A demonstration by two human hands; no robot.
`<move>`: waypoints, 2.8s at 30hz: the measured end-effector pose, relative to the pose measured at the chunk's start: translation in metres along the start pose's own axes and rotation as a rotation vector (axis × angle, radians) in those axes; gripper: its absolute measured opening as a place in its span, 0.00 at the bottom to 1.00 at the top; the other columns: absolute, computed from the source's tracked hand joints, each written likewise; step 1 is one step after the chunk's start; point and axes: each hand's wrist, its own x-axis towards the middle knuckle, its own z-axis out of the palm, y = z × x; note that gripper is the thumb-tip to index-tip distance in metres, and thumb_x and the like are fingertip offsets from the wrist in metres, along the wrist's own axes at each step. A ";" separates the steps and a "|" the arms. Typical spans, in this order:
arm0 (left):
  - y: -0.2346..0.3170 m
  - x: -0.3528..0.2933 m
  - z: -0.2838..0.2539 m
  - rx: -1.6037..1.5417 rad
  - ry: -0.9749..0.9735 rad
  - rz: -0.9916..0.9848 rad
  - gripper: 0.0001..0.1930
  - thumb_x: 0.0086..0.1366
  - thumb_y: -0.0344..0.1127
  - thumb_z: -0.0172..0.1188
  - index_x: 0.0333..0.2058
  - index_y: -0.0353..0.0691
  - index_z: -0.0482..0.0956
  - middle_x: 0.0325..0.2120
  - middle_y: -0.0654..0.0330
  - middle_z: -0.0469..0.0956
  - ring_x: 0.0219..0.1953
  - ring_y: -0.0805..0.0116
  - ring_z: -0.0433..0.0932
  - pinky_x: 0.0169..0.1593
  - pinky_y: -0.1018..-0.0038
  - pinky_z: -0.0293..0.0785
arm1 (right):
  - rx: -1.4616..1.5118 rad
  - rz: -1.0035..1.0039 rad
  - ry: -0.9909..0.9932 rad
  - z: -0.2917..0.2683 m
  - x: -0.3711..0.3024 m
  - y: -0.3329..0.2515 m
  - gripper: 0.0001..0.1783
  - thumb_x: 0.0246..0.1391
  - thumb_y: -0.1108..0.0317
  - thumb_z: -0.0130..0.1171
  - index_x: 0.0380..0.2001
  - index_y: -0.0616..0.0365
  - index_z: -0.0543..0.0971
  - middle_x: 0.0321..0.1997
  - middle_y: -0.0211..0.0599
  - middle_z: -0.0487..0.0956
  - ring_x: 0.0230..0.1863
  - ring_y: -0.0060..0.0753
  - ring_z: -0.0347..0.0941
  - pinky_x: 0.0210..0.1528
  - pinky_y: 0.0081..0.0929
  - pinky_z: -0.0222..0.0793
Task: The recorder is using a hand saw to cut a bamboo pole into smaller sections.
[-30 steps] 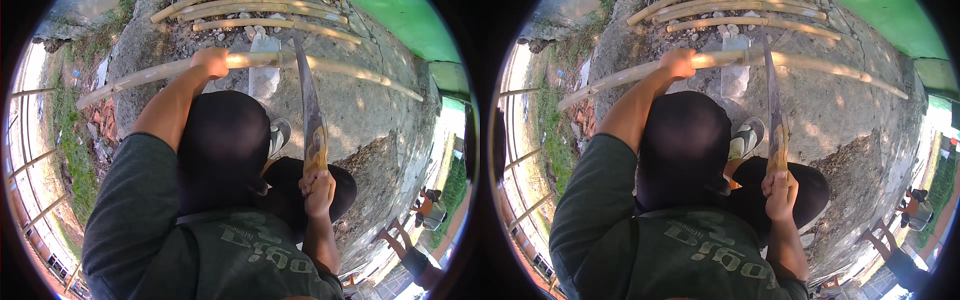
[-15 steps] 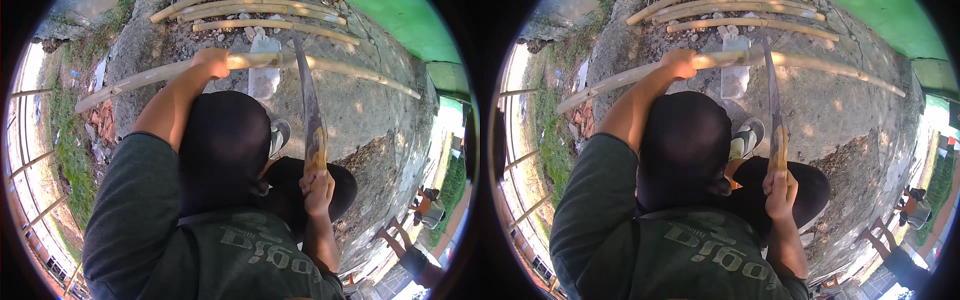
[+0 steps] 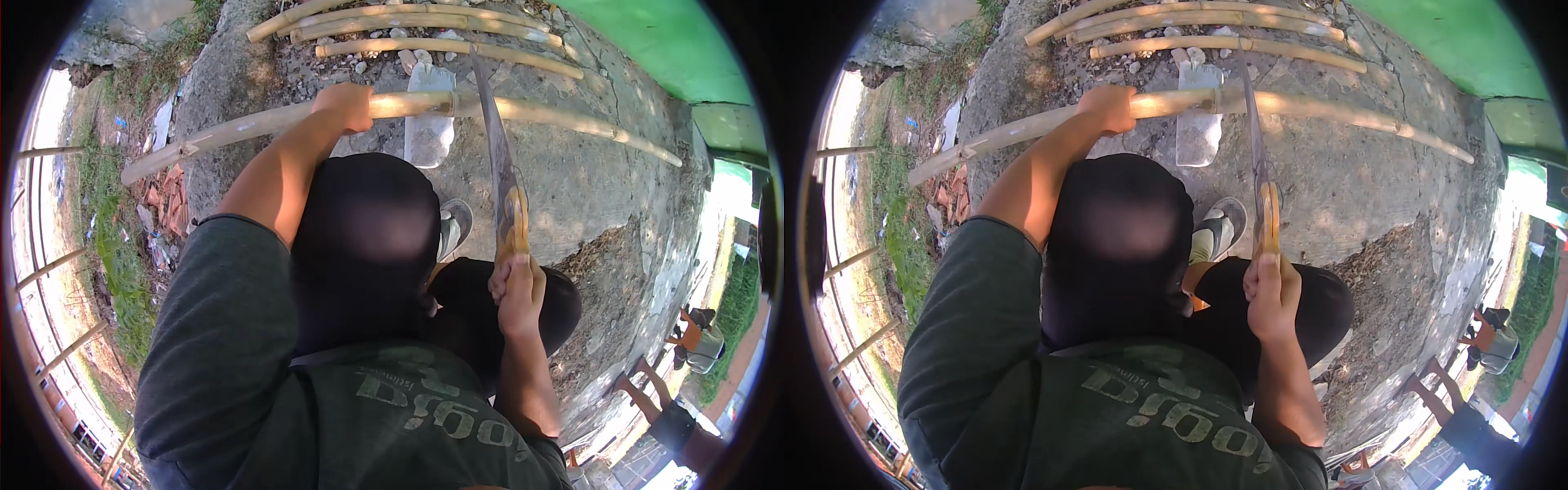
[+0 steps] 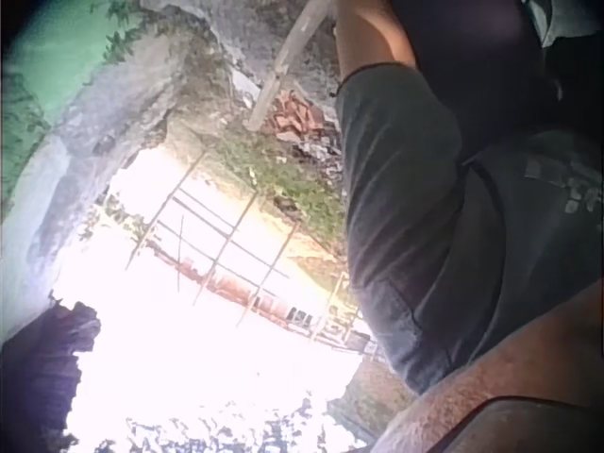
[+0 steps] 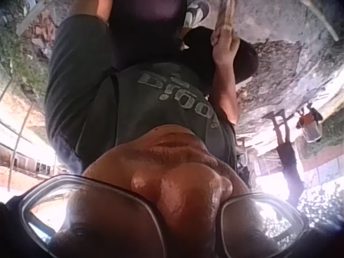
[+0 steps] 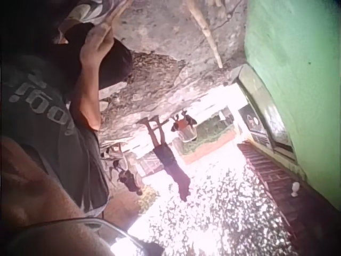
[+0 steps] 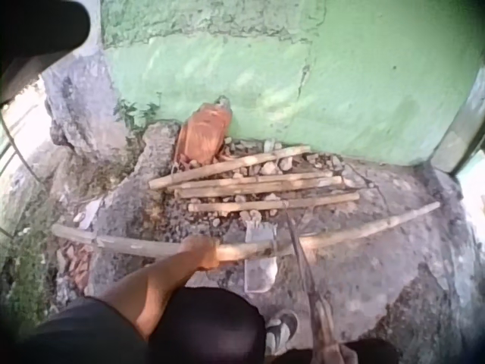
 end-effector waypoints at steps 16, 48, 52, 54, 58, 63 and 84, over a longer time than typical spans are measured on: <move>0.002 0.000 0.000 0.005 -0.085 -0.034 0.18 0.53 0.37 0.61 0.45 0.46 0.78 0.41 0.53 0.83 0.46 0.51 0.82 0.49 0.56 0.78 | -0.001 -0.025 0.001 -0.003 -0.007 0.004 0.25 0.72 0.52 0.41 0.23 0.55 0.65 0.16 0.26 0.64 0.16 0.16 0.56 0.20 0.18 0.52; -0.001 0.005 0.004 0.012 -0.098 0.000 0.18 0.53 0.38 0.60 0.44 0.46 0.79 0.42 0.54 0.83 0.46 0.51 0.82 0.49 0.56 0.78 | 0.038 -0.058 -0.034 -0.011 -0.027 0.004 0.24 0.72 0.51 0.43 0.23 0.55 0.66 0.16 0.25 0.62 0.16 0.16 0.56 0.19 0.17 0.50; 0.003 -0.001 0.004 -0.009 -0.025 -0.007 0.18 0.53 0.38 0.60 0.45 0.46 0.79 0.42 0.54 0.83 0.46 0.51 0.82 0.49 0.56 0.78 | 0.102 -0.039 -0.010 -0.007 -0.025 0.001 0.24 0.72 0.52 0.42 0.23 0.55 0.66 0.16 0.26 0.62 0.15 0.16 0.56 0.18 0.18 0.50; 0.016 0.003 0.006 -0.023 -0.004 0.025 0.18 0.53 0.37 0.60 0.45 0.46 0.79 0.41 0.54 0.83 0.46 0.51 0.82 0.49 0.56 0.79 | -0.004 -0.093 0.007 -0.005 0.057 0.005 0.25 0.72 0.51 0.43 0.22 0.54 0.65 0.16 0.25 0.61 0.15 0.16 0.54 0.18 0.20 0.49; 0.023 0.006 -0.001 -0.026 -0.003 0.055 0.21 0.51 0.32 0.60 0.47 0.46 0.80 0.42 0.53 0.84 0.46 0.52 0.83 0.48 0.57 0.80 | 0.171 0.046 0.142 0.009 0.117 -0.031 0.26 0.71 0.48 0.44 0.20 0.52 0.63 0.15 0.23 0.60 0.16 0.17 0.53 0.19 0.21 0.48; 0.000 0.000 -0.004 0.020 -0.068 -0.012 0.20 0.51 0.36 0.61 0.45 0.47 0.81 0.39 0.55 0.85 0.43 0.51 0.83 0.47 0.56 0.80 | 0.029 0.025 0.036 -0.010 -0.010 0.004 0.25 0.72 0.50 0.41 0.23 0.55 0.65 0.17 0.26 0.63 0.17 0.17 0.57 0.20 0.19 0.54; 0.015 0.004 0.000 -0.002 -0.048 -0.005 0.24 0.51 0.34 0.61 0.50 0.49 0.80 0.42 0.55 0.84 0.46 0.54 0.83 0.49 0.58 0.80 | -0.080 -0.111 0.049 -0.001 0.049 0.006 0.25 0.71 0.49 0.42 0.22 0.53 0.65 0.15 0.26 0.62 0.14 0.18 0.53 0.17 0.19 0.50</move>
